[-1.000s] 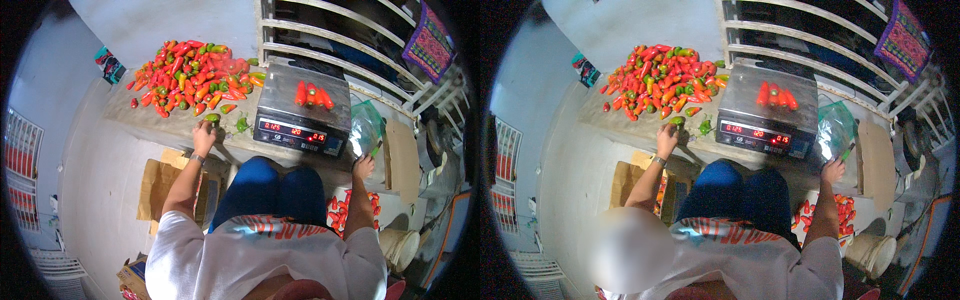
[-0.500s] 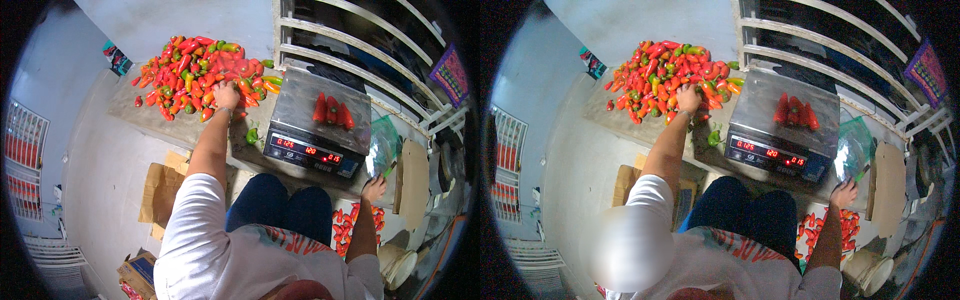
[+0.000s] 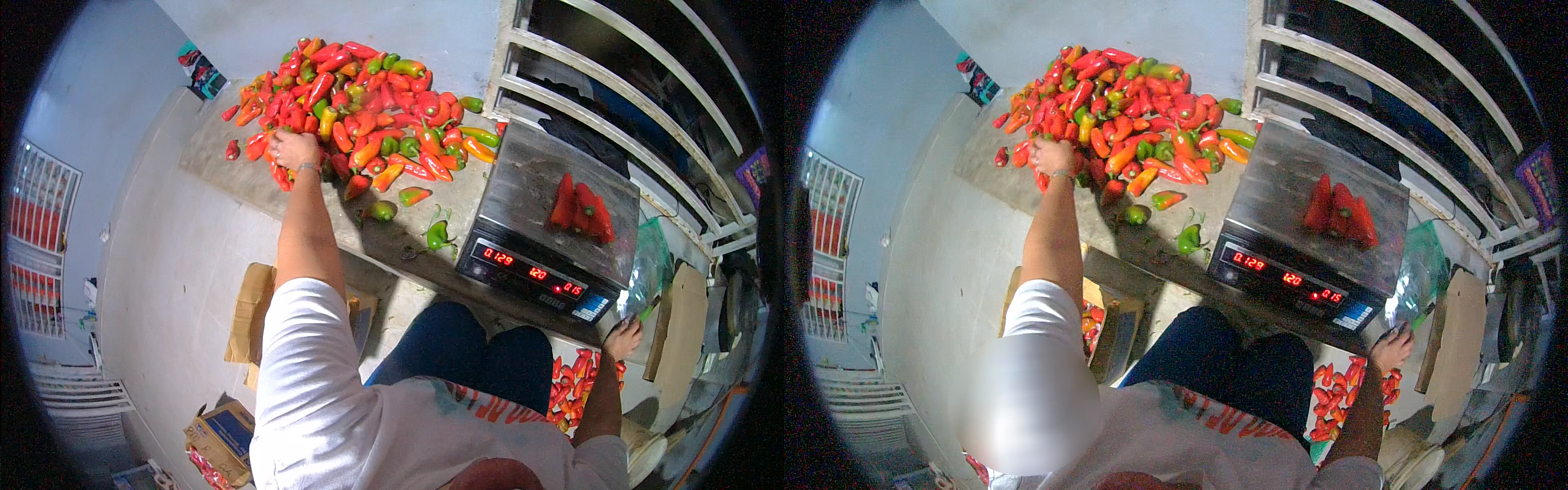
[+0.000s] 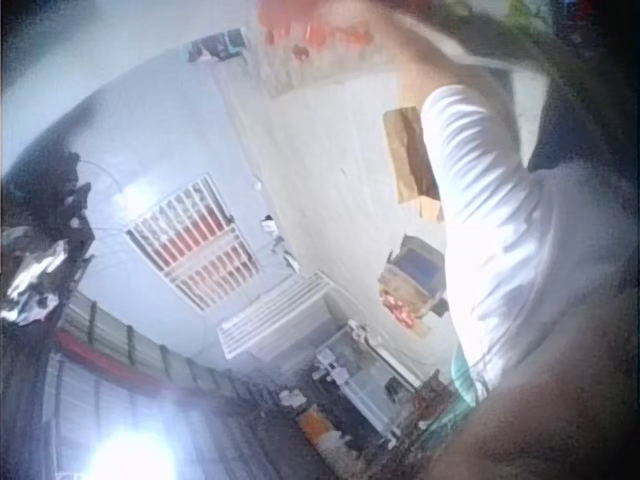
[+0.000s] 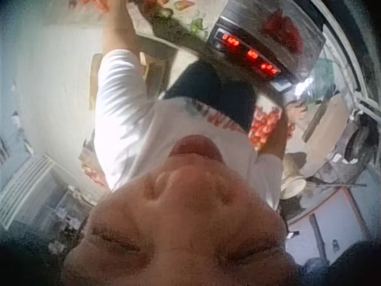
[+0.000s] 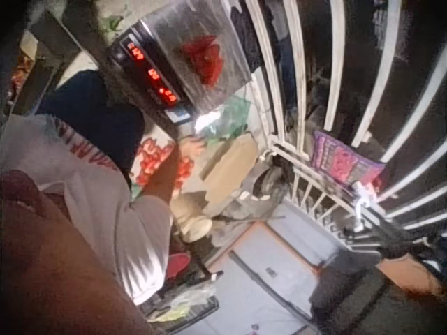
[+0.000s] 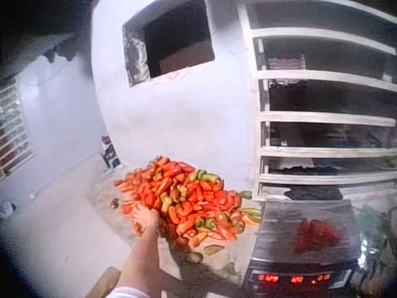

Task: The person weighs red and green peppers on a digital scale, places them into clear plastic bags, ties the bags, and sets them aside. The process repeats with multiple batches of peppers.

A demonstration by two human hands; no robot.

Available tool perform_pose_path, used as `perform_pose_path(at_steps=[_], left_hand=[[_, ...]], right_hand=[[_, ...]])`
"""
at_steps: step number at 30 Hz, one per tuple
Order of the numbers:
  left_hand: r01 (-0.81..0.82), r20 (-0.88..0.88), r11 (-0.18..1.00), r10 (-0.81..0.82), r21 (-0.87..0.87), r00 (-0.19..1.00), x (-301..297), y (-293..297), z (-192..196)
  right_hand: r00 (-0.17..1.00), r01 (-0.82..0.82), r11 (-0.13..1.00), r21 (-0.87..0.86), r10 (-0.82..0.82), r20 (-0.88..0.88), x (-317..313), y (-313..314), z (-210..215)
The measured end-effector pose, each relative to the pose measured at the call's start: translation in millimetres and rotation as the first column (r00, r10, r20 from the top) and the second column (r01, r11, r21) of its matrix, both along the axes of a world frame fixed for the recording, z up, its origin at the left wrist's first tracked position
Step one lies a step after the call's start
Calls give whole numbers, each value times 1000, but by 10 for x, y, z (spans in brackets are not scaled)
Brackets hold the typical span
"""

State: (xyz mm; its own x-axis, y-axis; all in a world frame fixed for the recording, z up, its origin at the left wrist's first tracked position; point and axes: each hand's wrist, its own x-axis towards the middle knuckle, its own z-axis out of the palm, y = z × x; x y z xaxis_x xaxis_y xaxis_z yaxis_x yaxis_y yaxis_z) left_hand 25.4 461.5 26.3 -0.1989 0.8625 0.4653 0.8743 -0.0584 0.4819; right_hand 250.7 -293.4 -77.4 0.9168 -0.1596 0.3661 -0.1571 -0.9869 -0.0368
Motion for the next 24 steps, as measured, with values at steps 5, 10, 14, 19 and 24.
perform_pose_path(at_steps=[5,10,14,19,24], left_hand=[[293,-72,889,-338,-352,938,-501,412,-17],[277,-101,891,-332,-360,938,-391,348,17],[366,169,901,-333,-231,928,-523,432,-184],[613,796,787,-415,72,440,-480,60,-251],[872,858,386,287,303,-425,-426,-741,179]], right_hand=[[998,-39,999,11,39,44,93,-77,-112],[983,-110,994,-8,110,149,163,-278,-262],[996,-41,999,-28,43,76,142,-151,-187],[998,-40,999,-5,40,45,109,-208,-179],[998,-39,999,-24,39,40,10,-94,-36]])
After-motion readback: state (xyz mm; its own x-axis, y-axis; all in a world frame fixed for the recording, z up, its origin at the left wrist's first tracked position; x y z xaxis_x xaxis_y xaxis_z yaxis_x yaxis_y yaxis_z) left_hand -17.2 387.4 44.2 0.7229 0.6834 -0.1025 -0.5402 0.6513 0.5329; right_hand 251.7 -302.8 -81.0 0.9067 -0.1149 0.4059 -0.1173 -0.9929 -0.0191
